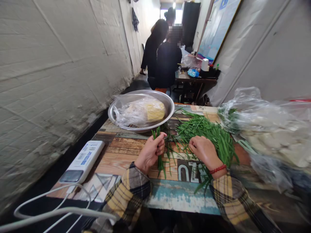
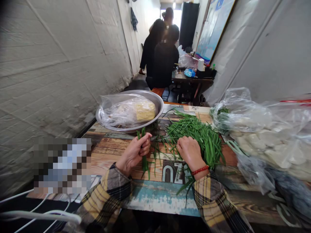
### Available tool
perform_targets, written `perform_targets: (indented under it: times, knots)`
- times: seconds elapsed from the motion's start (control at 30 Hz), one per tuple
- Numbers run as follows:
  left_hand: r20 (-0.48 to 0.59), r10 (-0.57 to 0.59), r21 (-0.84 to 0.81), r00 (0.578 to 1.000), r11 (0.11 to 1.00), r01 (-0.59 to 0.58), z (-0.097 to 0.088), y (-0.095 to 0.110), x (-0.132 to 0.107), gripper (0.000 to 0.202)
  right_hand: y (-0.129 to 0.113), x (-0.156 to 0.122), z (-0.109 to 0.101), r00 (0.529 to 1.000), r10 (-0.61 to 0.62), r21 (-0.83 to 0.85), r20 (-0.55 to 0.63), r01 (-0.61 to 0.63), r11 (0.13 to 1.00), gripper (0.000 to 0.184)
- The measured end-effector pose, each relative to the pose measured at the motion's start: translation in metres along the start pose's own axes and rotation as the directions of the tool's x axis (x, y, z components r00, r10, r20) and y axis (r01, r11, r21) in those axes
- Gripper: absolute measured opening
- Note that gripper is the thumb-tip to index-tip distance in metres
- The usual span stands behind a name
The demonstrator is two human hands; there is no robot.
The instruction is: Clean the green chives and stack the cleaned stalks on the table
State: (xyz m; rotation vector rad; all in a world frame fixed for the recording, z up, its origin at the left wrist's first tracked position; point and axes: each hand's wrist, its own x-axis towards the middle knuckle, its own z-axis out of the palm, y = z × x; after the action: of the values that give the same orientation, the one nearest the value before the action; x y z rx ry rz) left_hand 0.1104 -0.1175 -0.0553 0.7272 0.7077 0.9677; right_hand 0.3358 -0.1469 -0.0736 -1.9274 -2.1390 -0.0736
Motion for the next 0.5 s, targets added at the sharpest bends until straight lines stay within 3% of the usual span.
perform_targets:
  times: [0.1,0.23,0.5]
  knots:
    - [0.011,-0.008,0.016,1.000,1.000,0.008,0.000,-0.002,0.000,0.026,0.001,0.003,0.000,0.996,0.081,0.280,0.025,-0.085,0.956,0.014]
    - [0.010,-0.018,0.009,1.000,1.000,0.018,0.000,-0.004,0.000,0.028,-0.004,0.004,0.005,0.990,0.113,0.698,0.082,-0.138,0.703,0.018]
    - [-0.033,-0.044,0.087,0.998,0.995,0.046,0.001,-0.011,0.000,0.038,-0.032,-0.001,0.002,0.968,0.026,0.913,0.250,-0.244,0.328,0.029]
